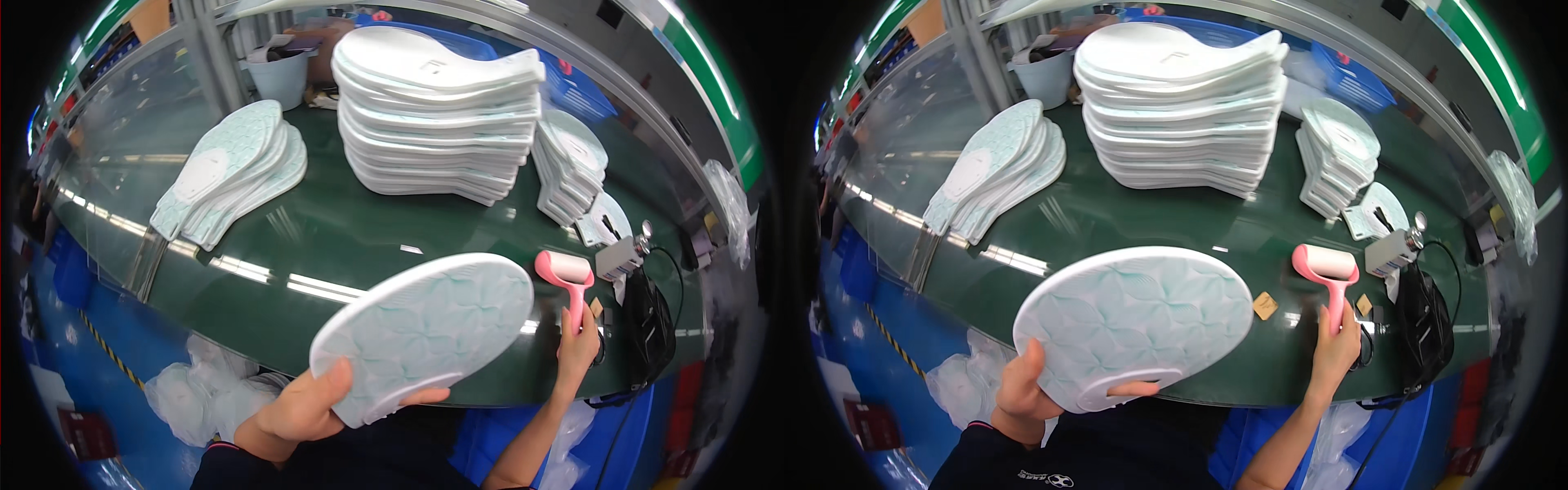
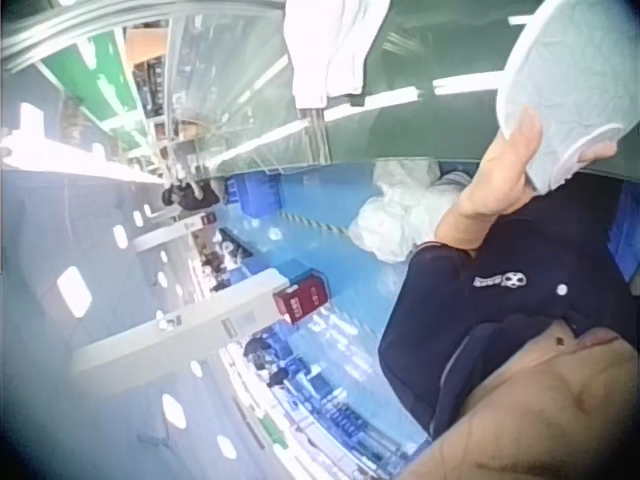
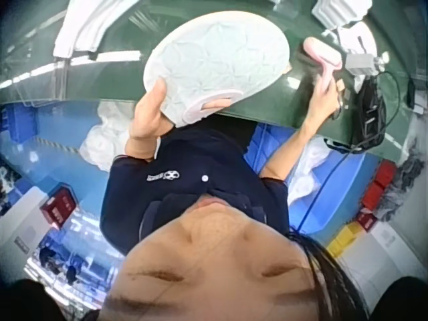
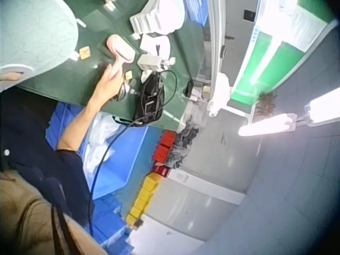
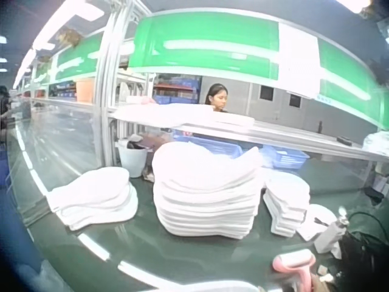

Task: The person cleans white plastic shoe insoles on a green workbench. They use a pink lint roller to remove debris from the patterned top surface and the plain bottom surface of each insole. The person handles the insoles one at a time, flipping them over to treat both sides before stacking them.

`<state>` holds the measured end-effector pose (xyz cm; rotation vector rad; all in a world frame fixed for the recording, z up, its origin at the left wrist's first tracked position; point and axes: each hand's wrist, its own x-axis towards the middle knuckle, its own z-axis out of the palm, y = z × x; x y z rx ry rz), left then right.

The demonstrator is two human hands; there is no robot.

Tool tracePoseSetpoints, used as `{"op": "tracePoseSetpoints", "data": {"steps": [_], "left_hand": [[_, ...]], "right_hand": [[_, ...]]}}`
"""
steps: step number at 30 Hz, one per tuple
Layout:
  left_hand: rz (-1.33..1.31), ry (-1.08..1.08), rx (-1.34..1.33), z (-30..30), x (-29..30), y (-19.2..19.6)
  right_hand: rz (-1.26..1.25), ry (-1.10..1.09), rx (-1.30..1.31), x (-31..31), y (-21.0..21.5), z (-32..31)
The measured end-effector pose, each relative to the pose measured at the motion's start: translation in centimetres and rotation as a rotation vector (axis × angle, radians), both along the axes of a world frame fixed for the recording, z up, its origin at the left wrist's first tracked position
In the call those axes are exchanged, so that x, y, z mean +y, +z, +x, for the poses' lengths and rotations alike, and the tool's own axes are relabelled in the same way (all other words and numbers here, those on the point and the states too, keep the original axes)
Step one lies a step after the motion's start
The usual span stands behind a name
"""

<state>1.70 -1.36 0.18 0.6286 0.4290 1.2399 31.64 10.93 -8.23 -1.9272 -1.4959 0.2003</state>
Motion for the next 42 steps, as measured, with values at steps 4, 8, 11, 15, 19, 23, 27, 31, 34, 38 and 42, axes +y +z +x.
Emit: {"op": "tracePoseSetpoints", "data": {"steps": [4, 8, 11, 15, 19, 23, 27, 31, 34, 38, 42], "left_hand": [[0.022, 0.010, 0.017, -0.2, -0.6, 0.3], [0.016, 0.051, 0.076, 0.0, -0.9, 0.3], [0.011, -0.045, 0.074, 0.0, -0.8, 0.2], [0.001, 0.088, 0.226, -0.4, -1.3, -1.4], [0.032, 0.185, 0.271, -1.3, -0.6, -1.7], [-0.002, 0.246, 0.184, -1.2, 0.3, -1.4], [0.039, 0.242, 0.129, -0.7, -0.2, -0.2], [-0.001, 0.171, 0.099, -1.0, -1.4, 0.4], [-0.050, 0.126, 0.033, -1.3, -2.2, -0.1], [-0.070, 0.100, 0.015, -1.3, -2.1, -0.1], [-0.084, 0.112, 0.045, -1.2, -2.3, -0.3]], "right_hand": [[0.310, 0.023, 0.045, -0.8, -0.2, -0.6], [0.366, 0.105, 0.655, -6.0, 6.2, -5.1], [0.702, 0.169, 0.568, -7.6, 7.5, -9.0], [0.542, 0.446, 0.175, -9.4, 8.7, -9.9], [0.185, 0.766, 0.025, -9.1, 10.2, -6.1], [0.215, 0.556, 0.495, -8.6, 6.2, -2.5], [0.226, 0.148, 0.758, -4.4, 4.1, -3.5], [0.174, 0.016, 0.594, -0.9, 0.4, -1.9], [0.206, 0.046, 0.343, 0.4, -1.3, -0.8], [0.259, 0.016, -0.059, 0.2, -1.8, -1.0], [0.269, 0.027, -0.203, -0.3, -1.7, -1.5]]}}
